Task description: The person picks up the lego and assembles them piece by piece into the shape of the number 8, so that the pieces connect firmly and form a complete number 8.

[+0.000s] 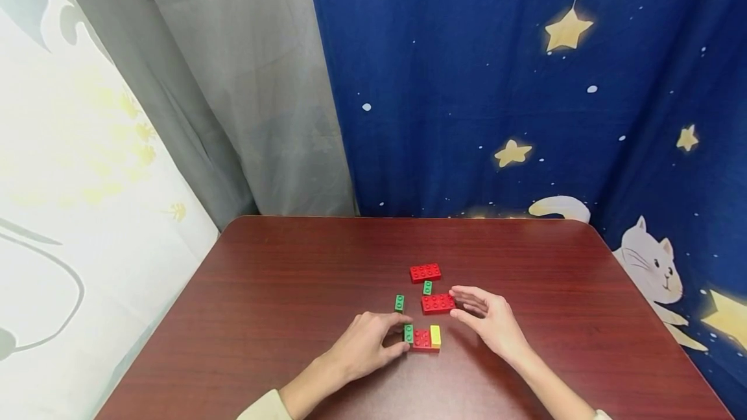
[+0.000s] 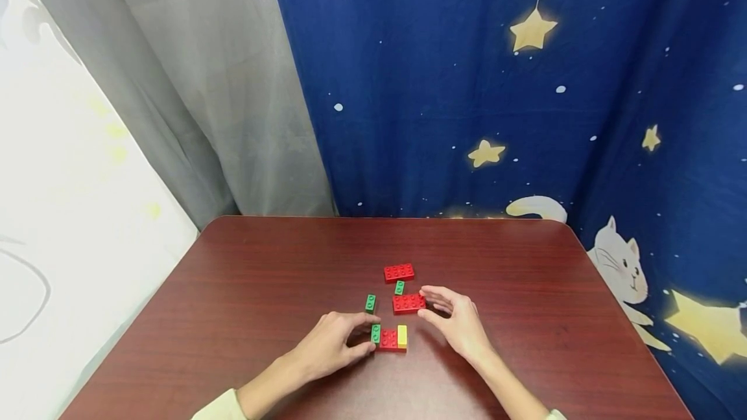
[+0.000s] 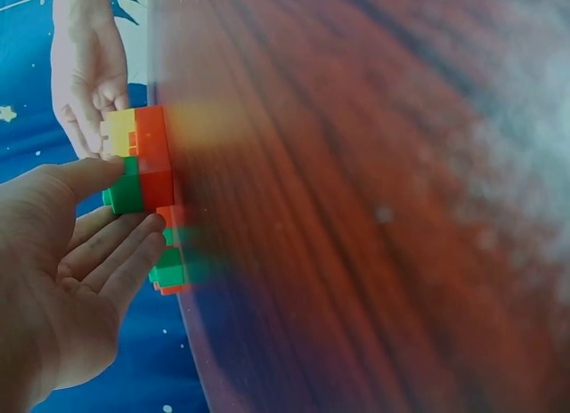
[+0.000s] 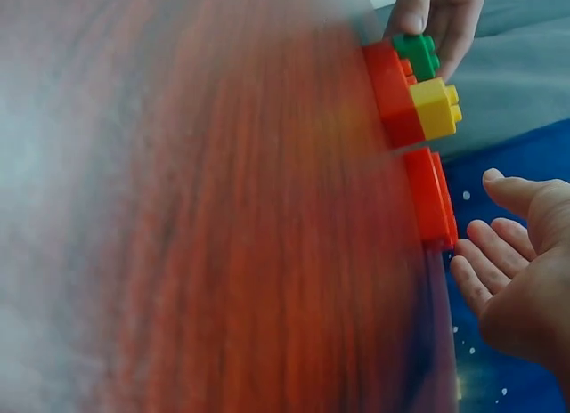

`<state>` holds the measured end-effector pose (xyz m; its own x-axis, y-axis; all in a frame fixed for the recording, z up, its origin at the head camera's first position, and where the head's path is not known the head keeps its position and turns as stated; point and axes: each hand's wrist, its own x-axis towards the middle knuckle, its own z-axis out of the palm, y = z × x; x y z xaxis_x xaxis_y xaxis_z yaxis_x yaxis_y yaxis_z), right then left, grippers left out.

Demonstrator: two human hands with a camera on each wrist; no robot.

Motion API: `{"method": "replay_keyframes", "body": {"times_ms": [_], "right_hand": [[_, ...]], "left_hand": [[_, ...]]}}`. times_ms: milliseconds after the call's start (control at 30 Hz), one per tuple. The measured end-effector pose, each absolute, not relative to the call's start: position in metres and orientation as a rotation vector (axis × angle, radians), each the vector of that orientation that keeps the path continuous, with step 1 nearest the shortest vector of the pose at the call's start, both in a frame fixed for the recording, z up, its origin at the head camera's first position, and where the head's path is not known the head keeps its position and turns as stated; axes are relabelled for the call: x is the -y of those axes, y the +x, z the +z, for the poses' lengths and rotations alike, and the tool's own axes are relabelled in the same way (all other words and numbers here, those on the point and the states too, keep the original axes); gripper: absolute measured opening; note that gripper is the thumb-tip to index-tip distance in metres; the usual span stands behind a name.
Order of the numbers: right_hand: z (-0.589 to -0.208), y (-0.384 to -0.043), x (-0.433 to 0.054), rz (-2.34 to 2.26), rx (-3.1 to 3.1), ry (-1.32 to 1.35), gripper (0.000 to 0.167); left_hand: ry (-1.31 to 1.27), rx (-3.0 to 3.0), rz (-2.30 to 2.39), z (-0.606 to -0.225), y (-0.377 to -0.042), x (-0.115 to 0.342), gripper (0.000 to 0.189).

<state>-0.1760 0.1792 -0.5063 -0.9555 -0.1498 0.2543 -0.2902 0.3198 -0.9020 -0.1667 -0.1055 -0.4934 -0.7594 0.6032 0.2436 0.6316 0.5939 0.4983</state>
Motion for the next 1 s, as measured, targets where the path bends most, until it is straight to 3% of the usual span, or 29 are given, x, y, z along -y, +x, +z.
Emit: {"method": "replay_keyframes", "body": {"times_ms": [467,1000], "right_hand": [[-0.520,-0.192,-0.183,1.651,2.504,0.455,0.052],[-0.522,-0.199,-0.182,1.585,2.539,0.458,0.048]], "left_hand": [[-1.039,2.809,-0.967,-0.495,-0.166,0.103,0.035],[-1.012,2.813,-1.109,-0.498,-0.169,0.104,0.031]]}}
